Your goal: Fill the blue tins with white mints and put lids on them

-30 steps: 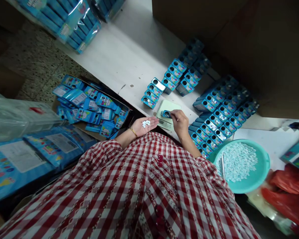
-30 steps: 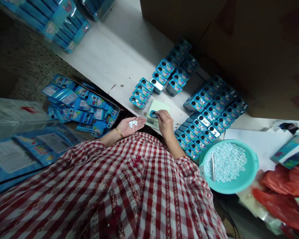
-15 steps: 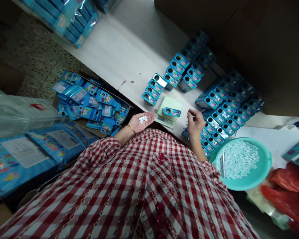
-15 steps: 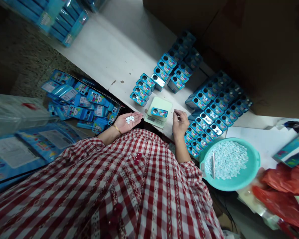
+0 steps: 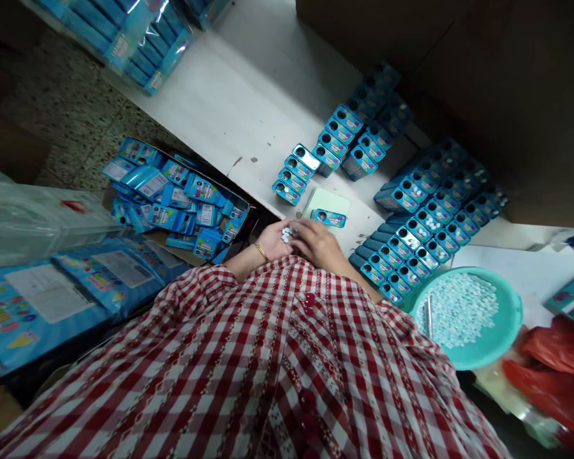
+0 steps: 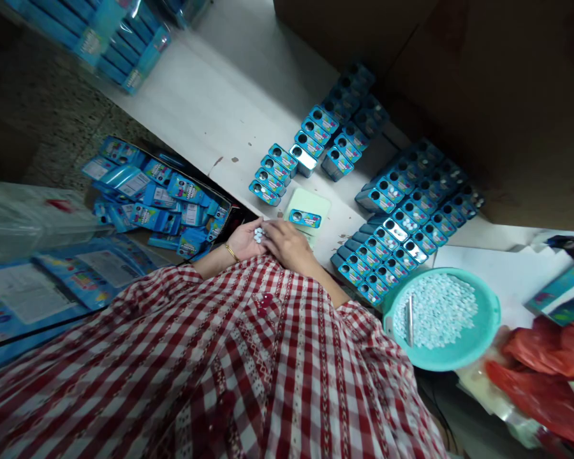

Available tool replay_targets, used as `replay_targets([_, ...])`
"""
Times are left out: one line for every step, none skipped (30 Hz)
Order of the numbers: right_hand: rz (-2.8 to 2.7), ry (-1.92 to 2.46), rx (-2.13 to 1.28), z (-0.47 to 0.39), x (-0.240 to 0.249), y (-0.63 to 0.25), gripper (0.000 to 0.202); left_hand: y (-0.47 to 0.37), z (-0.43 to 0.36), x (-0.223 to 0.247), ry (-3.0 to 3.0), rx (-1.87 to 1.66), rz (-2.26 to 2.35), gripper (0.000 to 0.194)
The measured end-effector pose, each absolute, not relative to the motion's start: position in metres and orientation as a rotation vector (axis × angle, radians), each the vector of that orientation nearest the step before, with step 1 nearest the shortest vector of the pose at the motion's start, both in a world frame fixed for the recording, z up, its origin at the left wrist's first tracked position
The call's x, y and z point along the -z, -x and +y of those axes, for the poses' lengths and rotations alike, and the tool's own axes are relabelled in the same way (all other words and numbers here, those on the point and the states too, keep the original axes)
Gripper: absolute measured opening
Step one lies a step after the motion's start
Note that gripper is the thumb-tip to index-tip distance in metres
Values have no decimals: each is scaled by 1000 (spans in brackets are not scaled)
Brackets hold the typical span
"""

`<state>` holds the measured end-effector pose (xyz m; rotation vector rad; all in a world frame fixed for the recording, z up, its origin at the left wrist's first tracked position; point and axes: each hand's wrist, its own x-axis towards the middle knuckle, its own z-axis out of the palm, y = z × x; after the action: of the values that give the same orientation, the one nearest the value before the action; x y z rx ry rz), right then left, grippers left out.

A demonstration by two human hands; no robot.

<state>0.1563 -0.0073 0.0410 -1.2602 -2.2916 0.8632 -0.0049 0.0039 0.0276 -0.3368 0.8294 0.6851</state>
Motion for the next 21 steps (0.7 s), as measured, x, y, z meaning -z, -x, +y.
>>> replay_targets([-2376,1250,-881,-8,-41,-149,33,2,4,-30,343,-675,830,39])
replay_targets([-2436,1249,-895,-9,-39,-145,34,-1,4,-32,348,-664,834,40])
replay_targets([-2471,1249,-908,-10,-38,-143,34,-2,4,-34,350,-655,839,40])
replay_targets([-2485,1240,-924,-10,-36,-143,34,-4,4,-36,352,-648,845,41])
replay_targets([-2481,1225,-944,-10,-35,-145,33,-4,3,-36,353,-640,855,41])
replay_targets([-2460,1218,-960,-9,-34,-148,32,-5,3,-36,354,-636,865,40])
replay_targets([-2421,1229,-968,-8,-33,-152,29,-5,3,-36,353,-638,875,40])
replay_targets([-2374,1252,-969,-6,-33,-157,27,-5,3,-35,349,-644,881,39])
replay_targets([-2324,1281,-966,-3,-33,-161,25,-6,4,-34,342,-653,882,37])
replay_targets([-2278,1309,-957,-1,-34,-165,23,-7,5,-32,333,-666,878,36])
replay_targets([-2240,1335,-945,3,-34,-169,21,-8,7,-31,322,-679,874,34])
replay_targets([-2208,1362,-927,6,-34,-172,20,-9,9,-30,311,-687,873,33])
replay_targets([-2181,1392,-903,9,-34,-175,20,-11,11,-30,300,-692,877,31])
replay_targets([-2156,1426,-874,11,-34,-178,20,-12,13,-30,289,-696,887,31])
replay_targets([-2134,1458,-842,13,-33,-180,21,-12,14,-30,279,-699,900,30])
replay_targets([-2117,1484,-814,15,-31,-183,21,-12,16,-30,271,-699,913,30])
replay_targets([-2104,1501,-791,16,-30,-185,22,-11,16,-31,265,-700,924,30])
replay_targets([-2092,1513,-773,16,-29,-187,23,-10,16,-31,262,-703,934,30])
replay_targets([-2078,1520,-758,15,-29,-189,24,-8,16,-31,264,-703,942,30])
replay_targets([-2061,1526,-743,13,-30,-190,25,-6,14,-30,267,-700,946,31])
replay_targets([-2049,1528,-733,11,-31,-189,26,-3,13,-29,273,-696,946,31])
